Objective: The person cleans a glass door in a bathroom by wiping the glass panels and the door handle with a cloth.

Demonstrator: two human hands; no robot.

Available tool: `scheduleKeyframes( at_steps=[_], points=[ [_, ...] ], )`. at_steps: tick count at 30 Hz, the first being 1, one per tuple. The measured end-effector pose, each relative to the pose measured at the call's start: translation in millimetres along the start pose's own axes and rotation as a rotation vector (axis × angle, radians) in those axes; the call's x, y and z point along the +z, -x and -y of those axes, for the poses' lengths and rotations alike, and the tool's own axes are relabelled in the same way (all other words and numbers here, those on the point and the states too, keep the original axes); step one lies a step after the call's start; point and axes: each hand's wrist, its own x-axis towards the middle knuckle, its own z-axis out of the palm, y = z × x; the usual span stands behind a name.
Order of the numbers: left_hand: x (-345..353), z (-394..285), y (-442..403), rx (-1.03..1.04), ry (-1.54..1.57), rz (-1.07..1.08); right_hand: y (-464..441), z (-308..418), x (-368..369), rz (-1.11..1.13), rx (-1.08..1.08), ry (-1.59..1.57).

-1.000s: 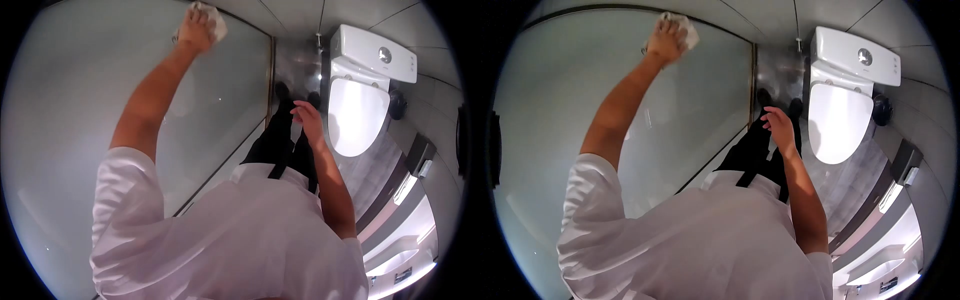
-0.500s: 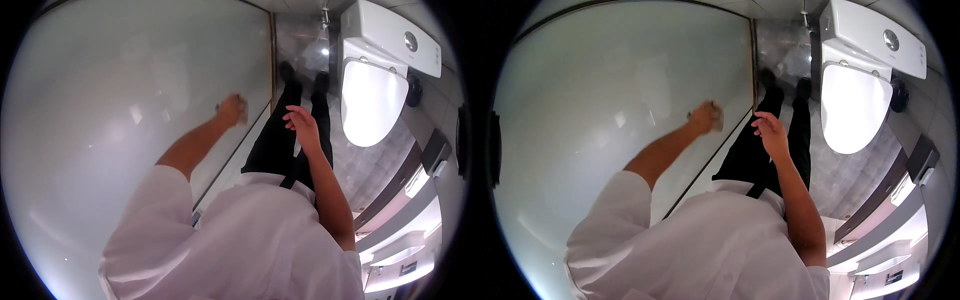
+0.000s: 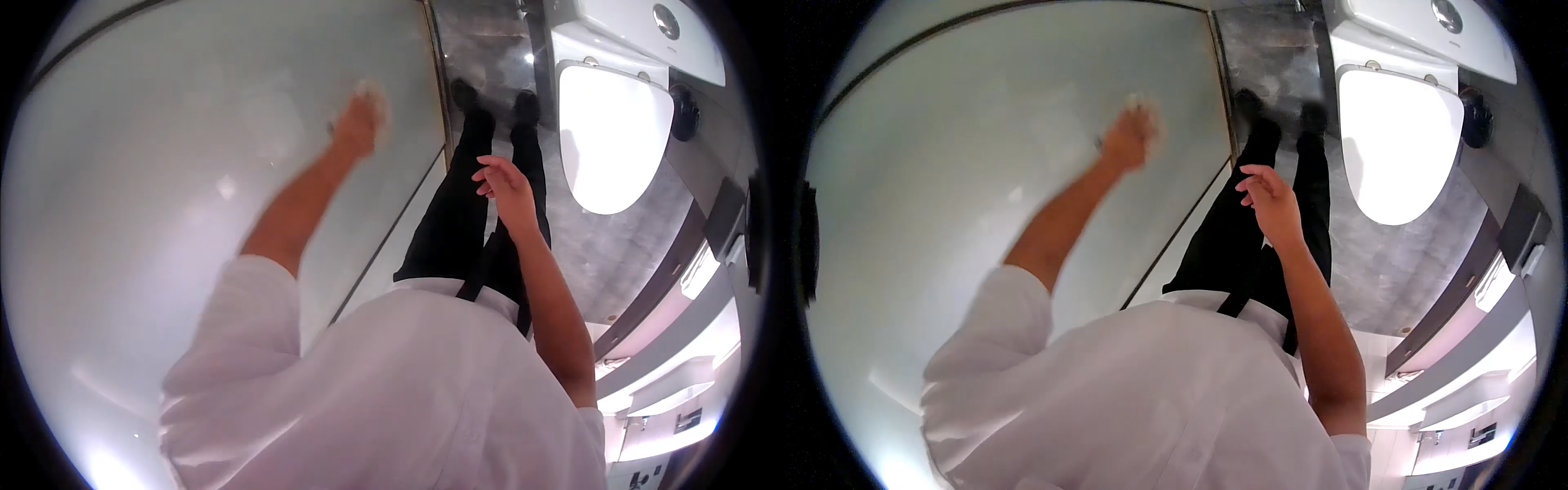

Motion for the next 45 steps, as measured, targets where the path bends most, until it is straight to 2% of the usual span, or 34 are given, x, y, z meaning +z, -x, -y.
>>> scheduleKeyframes(
  at_steps=[1,4,5,7,8,9,10,11,12,14,15,17,19,21,22,24,25,26,28,30,32,33,34,36,38,40,42,44,45],
  points=[
    [35.0,-42.6,23.1,0.081,0.105,-0.02,1.8,-2.5,-0.8,-0.001,-0.007,-0.012],
    [12.2,-97.9,89.0,0.334,0.105,0.28,-1.3,-4.5,-4.6,0.018,0.034,-0.04],
    [16.3,-91.8,87.5,0.329,0.108,0.285,-0.6,-2.6,-5.1,0.038,0.012,-0.034],
    [38.0,-72.1,68.7,0.1,0.467,0.049,5.0,-2.5,-4.4,0.069,0.007,-0.024],
    [10.5,-40.6,52.9,-0.091,0.43,0.058,4.4,0.2,-4.4,0.077,-0.004,-0.012],
    [-0.6,1.8,35.3,-0.038,0.056,-0.104,2.0,2.1,-4.3,0.084,-0.021,0.002],
    [36.4,45.8,3.1,-0.168,0.104,-0.257,0.2,-0.8,-5.6,0.084,-0.041,0.014],
    [-4.8,99.4,-8.1,-0.21,0.177,-0.162,-1.9,-0.4,-6.5,0.094,-0.037,0.026],
    [-75.9,126.2,7.8,-0.311,-0.201,-0.09,-2.1,0.9,-8.9,0.106,-0.052,0.018],
    [-143.6,183.8,16.9,-0.406,-0.049,0.003,0.5,2.3,-13.5,0.125,-0.063,0.044],
    [-143.5,195.4,30.5,-0.44,-0.239,-0.277,4.0,4.0,-15.3,0.139,-0.052,0.059],
    [-146.8,161.6,59.3,-0.461,-0.217,-0.26,9.0,6.7,-16.0,0.11,-0.033,0.104],
    [-90.7,101.3,52.9,-0.406,-0.22,-0.149,9.6,3.8,-21.9,0.142,-0.038,0.137],
    [-38.2,15.5,74.8,-0.3,-0.169,-0.063,13.3,1.0,-26.9,0.122,-0.003,0.172],
    [-15.1,-39.8,101.4,-0.285,0.016,-0.062,17.0,-1.7,-30.4,0.132,-0.001,0.183],
    [28.3,-129.5,152.2,-0.062,0.097,-0.001,22.3,-7.8,-34.9,0.132,-0.02,0.185],
    [35.9,-171.0,180.6,-0.088,0.244,0.099,25.5,-10.7,-36.0,0.138,-0.025,0.192],
    [38.2,-195.4,205.4,-0.035,0.278,0.111,29.1,-13.5,-37.0,0.136,-0.025,0.192],
    [42.7,-206.0,218.6,0.005,0.311,0.116,35.7,-14.9,-33.3,0.139,-0.037,0.196],
    [47.5,-195.9,198.4,0.032,0.133,0.179,48.4,-17.2,-28.6,0.144,-0.082,0.187],
    [15.6,-146.9,166.6,-0.01,0.104,0.142,60.8,-22.8,-26.3,0.161,-0.105,0.198],
    [37.9,-132.4,143.2,-0.231,0.064,-0.022,66.3,-27.6,-25.8,0.176,-0.115,0.196],
    [6.6,-99.1,129.6,-0.232,0.035,0.031,73.2,-32.4,-25.6,0.174,-0.132,0.18],
    [-13.0,-56.2,110.5,-0.391,-0.069,-0.125,85.9,-46.0,-29.3,0.149,-0.139,0.206],
    [-16.6,-54.0,106.5,-0.426,-0.004,-0.153,94.3,-63.6,-32.7,0.11,-0.115,0.21],
    [-1.5,-93.8,120.3,-0.456,0.073,-0.155,111.0,-87.0,-34.0,0.103,-0.106,0.208],
    [31.3,-164.4,133.2,-0.404,-0.035,0.009,123.4,-109.1,-33.8,0.105,-0.113,0.194],
    [41.0,-219.9,164.4,-0.252,0.062,0.13,136.5,-128.1,-35.8,0.094,-0.06,0.203],
    [51.2,-236.2,173.6,-0.273,0.066,0.129,143.2,-134.6,-33.6,0.107,-0.074,0.212]
  ],
)
